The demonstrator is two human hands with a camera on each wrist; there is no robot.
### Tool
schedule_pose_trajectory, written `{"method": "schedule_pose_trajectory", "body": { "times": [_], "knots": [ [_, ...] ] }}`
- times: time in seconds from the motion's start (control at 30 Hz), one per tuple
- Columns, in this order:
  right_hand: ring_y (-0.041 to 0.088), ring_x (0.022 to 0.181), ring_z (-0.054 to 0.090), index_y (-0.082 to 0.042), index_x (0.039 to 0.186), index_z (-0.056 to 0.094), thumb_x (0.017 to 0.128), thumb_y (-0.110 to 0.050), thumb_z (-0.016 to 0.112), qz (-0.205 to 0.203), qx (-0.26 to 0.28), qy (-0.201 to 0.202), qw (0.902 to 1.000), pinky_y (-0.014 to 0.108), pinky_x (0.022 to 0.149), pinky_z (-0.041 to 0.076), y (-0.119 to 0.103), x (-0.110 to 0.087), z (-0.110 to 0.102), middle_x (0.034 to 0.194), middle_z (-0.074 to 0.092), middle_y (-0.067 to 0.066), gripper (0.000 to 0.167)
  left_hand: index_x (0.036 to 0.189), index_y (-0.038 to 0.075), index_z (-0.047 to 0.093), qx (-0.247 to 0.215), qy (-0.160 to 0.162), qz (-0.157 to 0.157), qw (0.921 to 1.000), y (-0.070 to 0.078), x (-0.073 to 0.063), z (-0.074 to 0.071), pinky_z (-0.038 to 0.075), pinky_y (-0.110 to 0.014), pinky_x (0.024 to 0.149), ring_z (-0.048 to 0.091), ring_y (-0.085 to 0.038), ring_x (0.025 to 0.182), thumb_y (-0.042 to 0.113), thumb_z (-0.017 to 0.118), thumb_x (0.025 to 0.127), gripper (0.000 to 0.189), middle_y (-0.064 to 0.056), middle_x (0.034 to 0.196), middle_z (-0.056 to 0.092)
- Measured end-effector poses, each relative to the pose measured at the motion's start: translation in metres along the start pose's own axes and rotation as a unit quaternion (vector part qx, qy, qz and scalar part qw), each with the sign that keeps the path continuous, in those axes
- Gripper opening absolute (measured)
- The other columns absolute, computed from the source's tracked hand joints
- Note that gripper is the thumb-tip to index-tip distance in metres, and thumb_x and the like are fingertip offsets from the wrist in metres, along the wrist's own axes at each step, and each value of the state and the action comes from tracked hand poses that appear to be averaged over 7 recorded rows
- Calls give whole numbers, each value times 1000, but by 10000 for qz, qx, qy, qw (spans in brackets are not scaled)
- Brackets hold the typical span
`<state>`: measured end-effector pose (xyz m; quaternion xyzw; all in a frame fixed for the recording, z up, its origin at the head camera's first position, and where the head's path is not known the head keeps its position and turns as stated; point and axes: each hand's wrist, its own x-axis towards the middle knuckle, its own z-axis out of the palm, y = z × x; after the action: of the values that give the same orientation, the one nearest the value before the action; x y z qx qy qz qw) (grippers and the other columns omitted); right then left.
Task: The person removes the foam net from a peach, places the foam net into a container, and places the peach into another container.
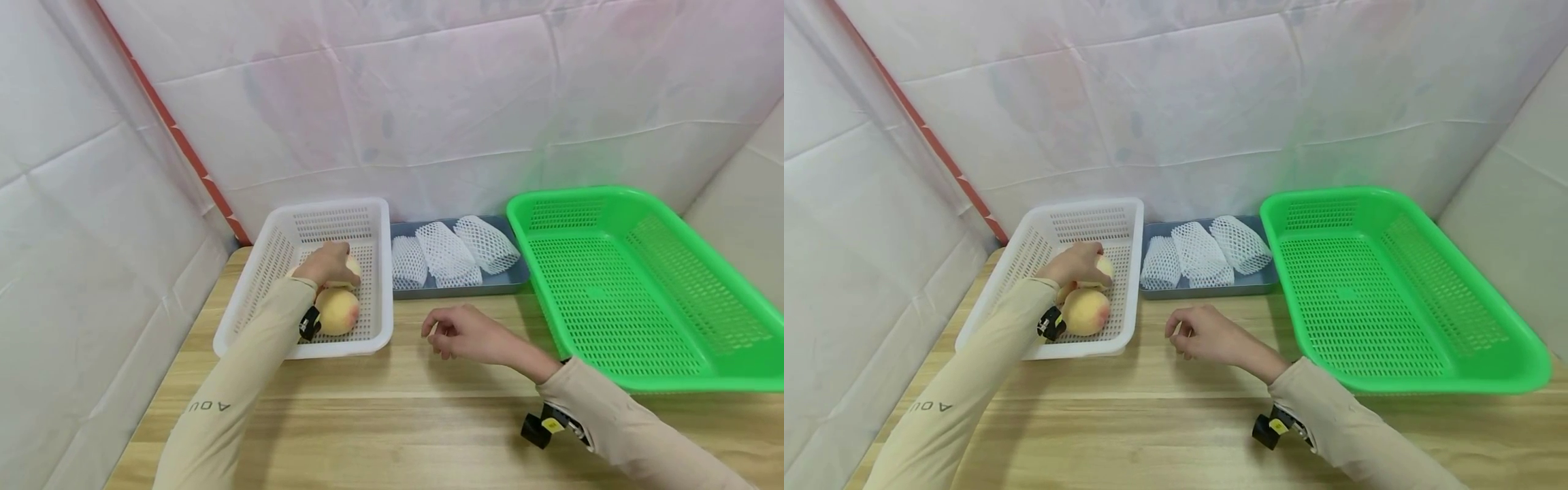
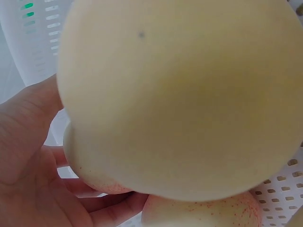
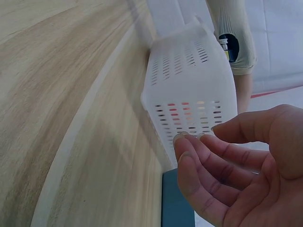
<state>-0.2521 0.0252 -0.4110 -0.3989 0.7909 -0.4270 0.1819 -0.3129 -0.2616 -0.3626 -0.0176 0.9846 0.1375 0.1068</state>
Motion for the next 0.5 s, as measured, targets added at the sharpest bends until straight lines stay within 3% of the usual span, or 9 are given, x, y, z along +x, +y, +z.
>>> {"method": "schedule_pose_trajectory", "body": {
  "times": [0.27, 0.5],
  "knots": [
    [23, 63, 61, -1, 101, 63, 91, -1, 56, 6, 5, 47, 10000, 28, 54, 52, -1, -1, -1, 72, 63, 7, 12, 113, 5, 53, 12, -50, -102, 9999, -5, 3, 4, 53, -34, 66, 60, -27, 86, 26, 79, 74, 51, -12, 102, 59],
    [20, 64, 61, 0, 102, 62, 90, 1, 55, -62, -6, 76, 10000, 28, 55, 52, -2, -1, -3, 74, 63, 4, 14, 119, 5, 52, 74, -93, -196, 9997, -9, 3, 5, 53, -37, 72, 60, -28, 90, 30, 77, 76, 56, -14, 107, 59]
  ]
}}
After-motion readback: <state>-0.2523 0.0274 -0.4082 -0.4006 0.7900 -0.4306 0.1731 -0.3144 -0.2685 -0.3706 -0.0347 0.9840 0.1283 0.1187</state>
